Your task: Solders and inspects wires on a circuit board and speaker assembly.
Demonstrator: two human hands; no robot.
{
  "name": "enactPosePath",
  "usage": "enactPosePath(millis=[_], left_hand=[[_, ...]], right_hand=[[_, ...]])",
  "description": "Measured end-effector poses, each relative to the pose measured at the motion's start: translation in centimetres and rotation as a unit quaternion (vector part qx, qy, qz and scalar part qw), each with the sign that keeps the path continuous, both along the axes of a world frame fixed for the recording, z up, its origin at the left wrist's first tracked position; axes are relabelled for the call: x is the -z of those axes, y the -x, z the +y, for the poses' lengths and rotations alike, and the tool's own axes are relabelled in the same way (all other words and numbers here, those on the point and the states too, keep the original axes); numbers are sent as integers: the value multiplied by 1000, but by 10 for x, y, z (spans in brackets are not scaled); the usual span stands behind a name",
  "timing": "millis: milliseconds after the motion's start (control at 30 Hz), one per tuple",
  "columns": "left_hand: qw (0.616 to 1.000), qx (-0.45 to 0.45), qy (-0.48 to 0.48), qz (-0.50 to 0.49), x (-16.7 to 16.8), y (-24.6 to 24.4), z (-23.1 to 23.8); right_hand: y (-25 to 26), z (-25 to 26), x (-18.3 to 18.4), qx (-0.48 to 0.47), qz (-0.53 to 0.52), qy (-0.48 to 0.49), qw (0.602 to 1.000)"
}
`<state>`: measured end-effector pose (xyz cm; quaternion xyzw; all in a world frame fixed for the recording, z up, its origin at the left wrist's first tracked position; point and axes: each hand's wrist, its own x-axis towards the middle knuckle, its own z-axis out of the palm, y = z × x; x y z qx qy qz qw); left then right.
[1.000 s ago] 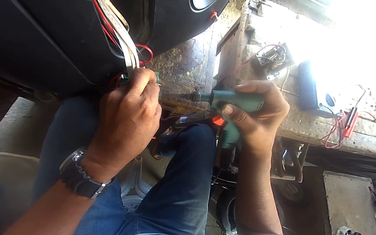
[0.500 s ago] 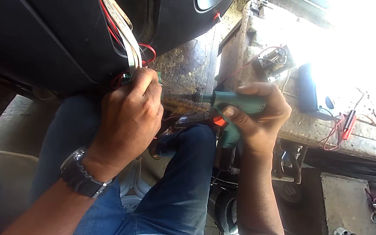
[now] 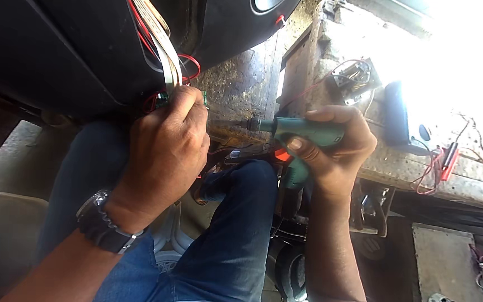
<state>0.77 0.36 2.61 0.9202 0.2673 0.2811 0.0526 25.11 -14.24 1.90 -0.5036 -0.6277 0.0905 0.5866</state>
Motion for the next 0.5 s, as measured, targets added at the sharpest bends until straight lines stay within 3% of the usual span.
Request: enactPosePath(millis=[500], left_hand=[[1000,-1,2,0,0,1,0]], right_hand=[[0,-1,3,6,13,-2,1000]])
